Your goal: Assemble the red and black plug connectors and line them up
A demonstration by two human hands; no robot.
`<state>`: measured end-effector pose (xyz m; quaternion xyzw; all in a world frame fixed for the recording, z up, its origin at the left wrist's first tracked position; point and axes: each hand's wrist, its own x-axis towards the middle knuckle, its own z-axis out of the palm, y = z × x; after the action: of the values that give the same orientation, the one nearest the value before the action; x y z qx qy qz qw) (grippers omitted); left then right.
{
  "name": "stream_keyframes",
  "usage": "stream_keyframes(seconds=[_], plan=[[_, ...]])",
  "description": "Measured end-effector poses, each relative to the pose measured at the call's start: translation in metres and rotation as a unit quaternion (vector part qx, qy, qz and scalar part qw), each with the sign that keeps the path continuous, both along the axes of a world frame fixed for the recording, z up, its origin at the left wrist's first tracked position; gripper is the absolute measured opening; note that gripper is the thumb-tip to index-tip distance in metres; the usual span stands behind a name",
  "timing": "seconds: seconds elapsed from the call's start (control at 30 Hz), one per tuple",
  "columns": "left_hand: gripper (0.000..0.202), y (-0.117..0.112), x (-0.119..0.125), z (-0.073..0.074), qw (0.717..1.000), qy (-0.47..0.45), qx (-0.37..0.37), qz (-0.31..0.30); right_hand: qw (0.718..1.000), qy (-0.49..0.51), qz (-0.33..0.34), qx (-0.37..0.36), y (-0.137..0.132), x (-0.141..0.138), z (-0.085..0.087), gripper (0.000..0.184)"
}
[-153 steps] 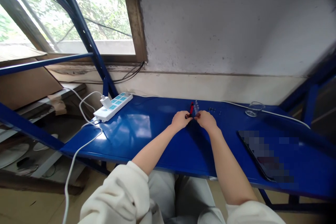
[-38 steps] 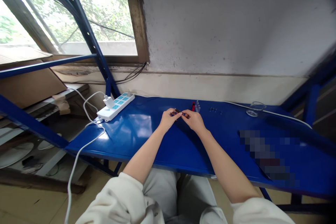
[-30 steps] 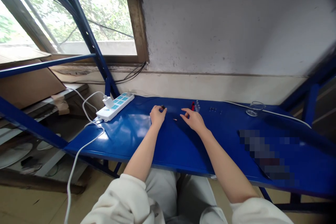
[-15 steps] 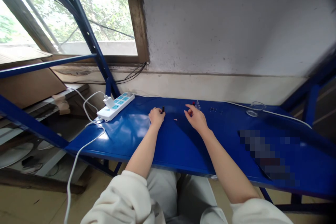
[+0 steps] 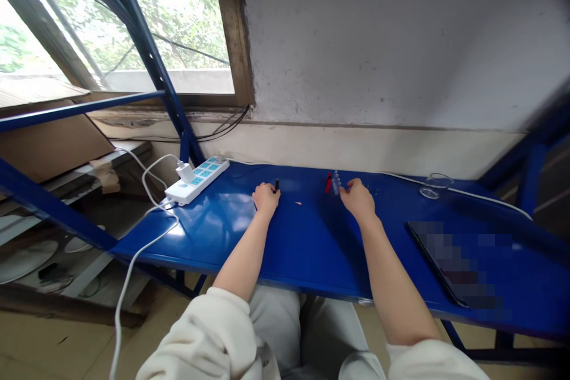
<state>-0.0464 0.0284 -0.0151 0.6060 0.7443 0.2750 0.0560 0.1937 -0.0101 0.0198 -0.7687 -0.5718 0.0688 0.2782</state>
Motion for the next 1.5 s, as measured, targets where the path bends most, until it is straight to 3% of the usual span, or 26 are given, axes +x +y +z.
stream_keyframes(seconds=[0.1,0.27,0.37,0.47,0.53,0.63,0.77,0.87,1.13,1.3,1.5], plan=[[0.015,0.0,0.0,0.0,1.0,0.0,-0.001,0.0,0.995,-0.03,0.022,-0.089,0.005,0.002,-0.008,0.03],[0.018,-0.001,0.001,0.0,1.0,0.004,0.005,0.005,0.991,-0.049,0.046,-0.118,0.01,0.001,-0.018,0.031],[0.035,-0.005,0.002,0.001,0.998,0.0,0.065,0.018,0.991,-0.062,0.043,-0.115,0.012,0.001,-0.023,0.031],[0.045,-0.014,0.009,0.006,0.985,-0.004,0.171,0.012,0.991,-0.07,0.039,-0.107,0.014,0.001,-0.027,0.031],[0.041,-0.022,0.017,0.009,0.971,-0.004,0.236,-0.03,0.992,-0.071,0.032,-0.099,0.015,0.001,-0.029,0.031],[0.036,-0.035,0.038,0.009,0.948,0.014,0.282,-0.146,0.993,-0.069,0.023,-0.091,0.017,0.0,-0.032,0.032],[0.037,-0.045,0.066,0.004,0.906,0.104,0.246,-0.33,0.995,-0.071,0.002,-0.073,0.018,-0.003,-0.034,0.031],[0.045,-0.042,0.079,0.001,0.89,0.15,0.196,-0.383,0.996,-0.068,-0.004,-0.055,0.018,-0.005,-0.036,0.03],[0.052,-0.014,0.101,-0.014,0.918,0.132,0.156,-0.339,0.998,-0.057,-0.009,-0.025,0.018,-0.006,-0.039,0.026],[0.04,-0.01,0.106,-0.015,0.924,0.1,0.17,-0.327,0.998,-0.052,-0.012,-0.027,0.019,-0.007,-0.039,0.025],[0.018,-0.014,0.101,-0.008,0.946,0.081,0.171,-0.262,0.998,-0.056,-0.018,-0.026,0.022,-0.006,-0.042,0.024]])
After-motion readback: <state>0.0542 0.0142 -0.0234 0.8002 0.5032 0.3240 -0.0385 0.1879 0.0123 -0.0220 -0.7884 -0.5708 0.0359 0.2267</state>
